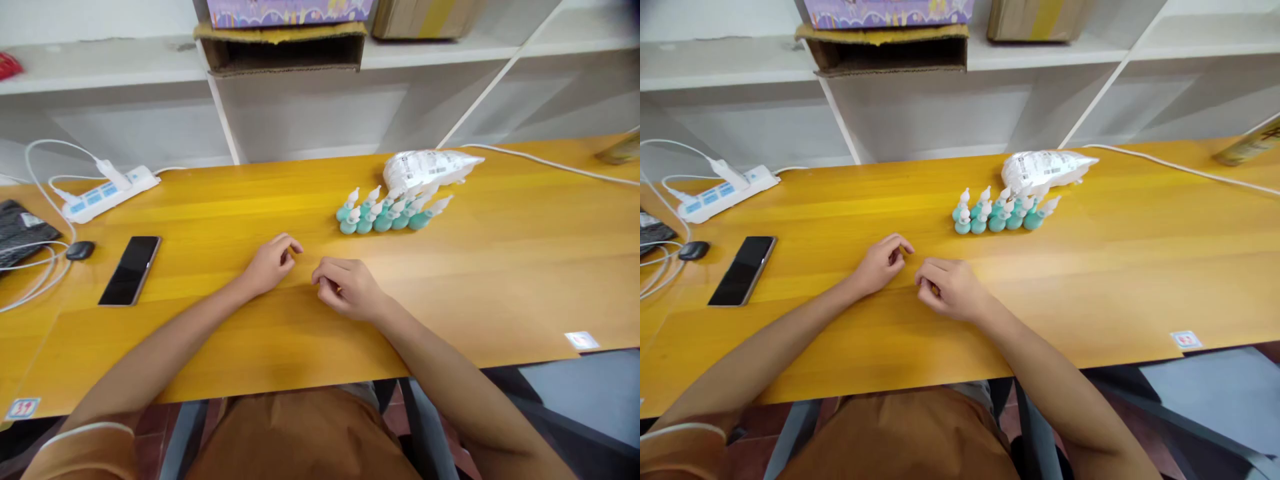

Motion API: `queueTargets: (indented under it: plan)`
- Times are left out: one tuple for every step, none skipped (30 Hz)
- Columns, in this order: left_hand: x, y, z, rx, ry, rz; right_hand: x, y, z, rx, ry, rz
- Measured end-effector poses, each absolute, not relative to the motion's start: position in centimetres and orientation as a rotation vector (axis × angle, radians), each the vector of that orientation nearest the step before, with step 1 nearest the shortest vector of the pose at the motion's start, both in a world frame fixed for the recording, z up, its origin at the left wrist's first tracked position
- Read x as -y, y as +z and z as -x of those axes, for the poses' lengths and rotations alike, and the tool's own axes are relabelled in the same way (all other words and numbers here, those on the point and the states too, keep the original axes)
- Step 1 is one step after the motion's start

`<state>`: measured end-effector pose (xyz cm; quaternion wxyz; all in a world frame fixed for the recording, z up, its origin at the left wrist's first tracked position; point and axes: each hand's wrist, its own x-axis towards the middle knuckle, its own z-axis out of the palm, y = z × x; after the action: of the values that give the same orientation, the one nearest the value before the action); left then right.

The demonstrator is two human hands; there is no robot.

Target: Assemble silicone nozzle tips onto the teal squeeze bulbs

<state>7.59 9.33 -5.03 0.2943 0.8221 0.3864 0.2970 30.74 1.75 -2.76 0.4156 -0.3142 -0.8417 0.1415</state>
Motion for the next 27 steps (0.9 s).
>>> queueTargets:
  plan:
    - [-8.9,-5.3,-6.9,-1.025,0.794,-2.193,-1.7,-2.9,-30.6,2.132,0.348,0.793]
    - [-8.6,-5.5,-6.4,-1.026,0.803,-2.196,-1.7,-3.1,-30.5,2.147,0.344,0.797]
    - [-8.4,-5.6,-6.0,-1.025,0.811,-2.199,-1.7,-3.2,-30.5,2.159,0.342,0.803]
    - [-8.4,-5.7,-5.9,-1.018,0.815,-2.205,-1.8,-3.3,-30.5,2.167,0.341,0.812]
    - [-8.4,-5.8,-5.9,-1.009,0.818,-2.211,-1.8,-3.4,-30.6,2.171,0.342,0.824]
    - [-8.4,-5.9,-6.1,-0.998,0.817,-2.218,-2.0,-3.5,-30.8,2.167,0.341,0.841]
    - [-8.5,-5.9,-6.2,-0.986,0.816,-2.225,-2.1,-3.5,-31.0,2.156,0.338,0.862]
    - [-8.6,-5.9,-6.4,-0.977,0.813,-2.230,-2.3,-3.4,-31.3,2.134,0.334,0.886]
    - [-8.7,-5.9,-6.5,-0.968,0.807,-2.235,-2.4,-3.3,-31.7,2.100,0.327,0.914]
    - [-8.7,-5.9,-6.6,-0.963,0.802,-2.238,-2.5,-3.0,-32.0,2.057,0.323,0.946]
    - [-8.7,-5.9,-6.7,-0.959,0.796,-2.240,-2.6,-2.7,-32.3,2.003,0.319,0.983]
    - [-8.6,-5.9,-6.7,-0.959,0.793,-2.239,-2.6,-2.2,-32.6,1.942,0.317,1.031]
    - [-8.6,-5.9,-6.6,-0.961,0.788,-2.237,-2.5,-1.6,-32.9,1.877,0.320,1.096]
    - [-8.5,-5.9,-6.6,-0.962,0.783,-2.235,-2.4,-0.9,-33.1,1.825,0.325,1.154]
    - [-8.5,-5.9,-6.6,-0.964,0.775,-2.232,-2.4,-0.1,-33.3,1.777,0.323,1.204]
    - [-8.4,-6.0,-6.5,-0.963,0.767,-2.230,-2.4,0.7,-33.5,1.743,0.295,1.256]
    - [-8.4,-6.0,-6.5,-0.960,0.763,-2.232,-2.5,1.5,-33.7,1.741,0.237,1.298]
    - [-8.5,-6.1,-6.5,-0.950,0.762,-2.238,-2.8,2.2,-34.0,1.763,0.159,1.352]
    - [-8.5,-6.2,-6.6,-0.932,0.769,-2.253,-3.2,2.8,-34.4,1.807,0.096,1.390]
    - [-8.6,-6.2,-6.6,-0.905,0.777,-2.274,-3.7,3.2,-34.9,1.822,0.023,1.418]
    - [-8.6,-6.2,-6.6,-0.874,0.784,-2.304,-4.4,3.4,-35.5,1.813,-0.056,1.440]
    - [-8.7,-6.2,-6.7,-0.844,0.787,-2.336,-5.2,3.2,-36.1,1.793,-0.123,1.452]
    - [-8.7,-6.2,-6.7,-0.819,0.782,-2.369,-5.9,2.9,-36.7,1.772,-0.166,1.463]
    - [-8.7,-6.2,-6.8,-0.803,0.773,-2.399,-6.6,2.3,-37.3,1.730,-0.206,1.464]
    - [-8.7,-6.2,-6.8,-0.795,0.760,-2.421,-7.1,1.6,-37.9,1.675,-0.237,1.460]
    - [-8.7,-6.2,-6.8,-0.794,0.745,-2.434,-7.6,0.8,-38.4,1.619,-0.260,1.451]
    - [-8.6,-6.2,-6.8,-0.800,0.731,-2.436,-7.8,-0.1,-38.9,1.574,-0.282,1.436]
